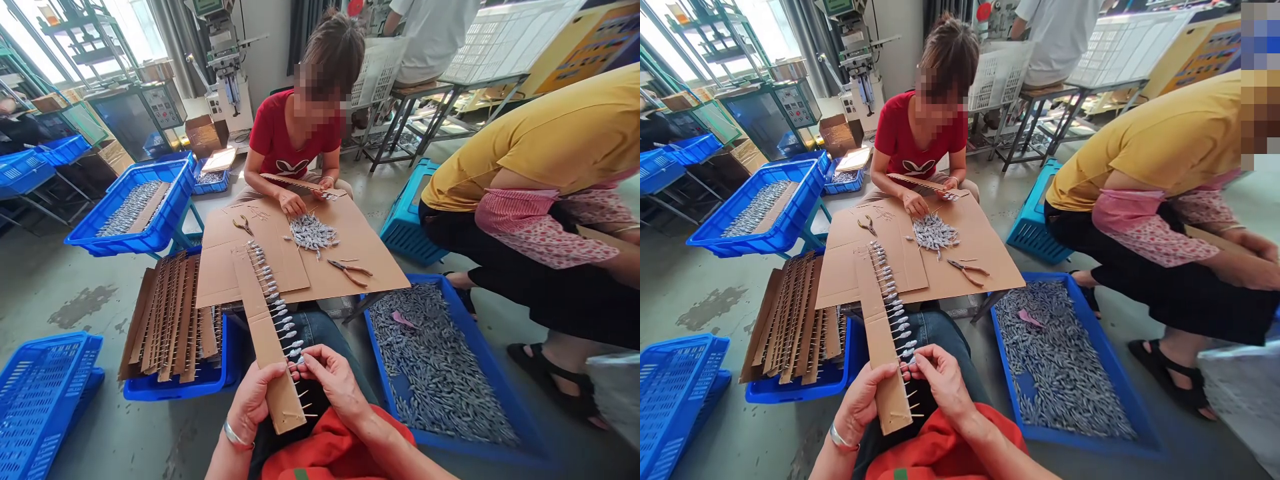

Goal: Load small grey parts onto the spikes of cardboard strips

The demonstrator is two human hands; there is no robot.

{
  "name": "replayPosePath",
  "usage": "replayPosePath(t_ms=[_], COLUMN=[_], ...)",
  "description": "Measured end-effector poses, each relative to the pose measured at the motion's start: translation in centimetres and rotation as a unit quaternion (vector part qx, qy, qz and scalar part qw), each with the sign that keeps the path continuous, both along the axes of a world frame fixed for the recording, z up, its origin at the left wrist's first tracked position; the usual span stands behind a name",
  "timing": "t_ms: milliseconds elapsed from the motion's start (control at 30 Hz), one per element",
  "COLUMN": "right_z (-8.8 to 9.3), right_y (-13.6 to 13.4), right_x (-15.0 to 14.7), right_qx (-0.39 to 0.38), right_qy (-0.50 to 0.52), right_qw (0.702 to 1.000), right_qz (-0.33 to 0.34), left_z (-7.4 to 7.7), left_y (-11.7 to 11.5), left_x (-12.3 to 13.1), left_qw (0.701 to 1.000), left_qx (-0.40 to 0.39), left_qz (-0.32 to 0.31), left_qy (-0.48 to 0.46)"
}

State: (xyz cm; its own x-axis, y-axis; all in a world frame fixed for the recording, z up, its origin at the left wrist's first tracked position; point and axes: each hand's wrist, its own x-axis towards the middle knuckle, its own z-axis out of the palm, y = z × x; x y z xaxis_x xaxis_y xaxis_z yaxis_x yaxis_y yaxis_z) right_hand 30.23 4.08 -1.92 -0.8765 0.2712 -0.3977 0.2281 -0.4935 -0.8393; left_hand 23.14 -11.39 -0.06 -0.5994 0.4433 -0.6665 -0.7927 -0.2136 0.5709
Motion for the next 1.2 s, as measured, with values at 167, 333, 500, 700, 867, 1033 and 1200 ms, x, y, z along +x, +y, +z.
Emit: replayPosePath(t_ms=[167, 333, 500, 700, 867, 1033, 1200], right_z=[0.7, 1.0, 0.9, 1.2, 0.7, 1.1, 5.3], right_y=[0.2, 0.4, 0.5, 0.9, 0.3, 3.4, 11.8], right_x=[0.0, -0.2, -0.4, -0.7, -0.6, -3.2, -10.8], right_qx=[0.03, 0.028, -0.004, -0.028, -0.02, 0.096, 0.592], right_qy=[0.001, -0.008, -0.005, 0.003, 0.016, 0.022, -0.015], right_qw=[0.999, 0.999, 0.999, 0.997, 0.997, 0.985, 0.804], right_qz=[0.018, 0.031, 0.047, 0.068, 0.073, 0.14, 0.05], left_z=[0.4, 0.2, -0.2, -0.5, -0.5, -2.2, -3.1], left_y=[0.6, 1.0, 1.0, 1.1, 1.0, 0.0, -0.9], left_x=[0.3, 0.6, 0.8, 0.8, 0.9, 0.0, -2.0], left_qw=[0.998, 0.994, 0.992, 0.991, 0.991, 0.994, 0.993], left_qx=[-0.04, -0.074, -0.089, -0.097, -0.098, -0.091, -0.1], left_qz=[0.011, 0.025, 0.032, 0.024, 0.03, 0.039, 0.048], left_qy=[0.043, 0.076, 0.088, 0.09, 0.087, 0.044, 0.05])
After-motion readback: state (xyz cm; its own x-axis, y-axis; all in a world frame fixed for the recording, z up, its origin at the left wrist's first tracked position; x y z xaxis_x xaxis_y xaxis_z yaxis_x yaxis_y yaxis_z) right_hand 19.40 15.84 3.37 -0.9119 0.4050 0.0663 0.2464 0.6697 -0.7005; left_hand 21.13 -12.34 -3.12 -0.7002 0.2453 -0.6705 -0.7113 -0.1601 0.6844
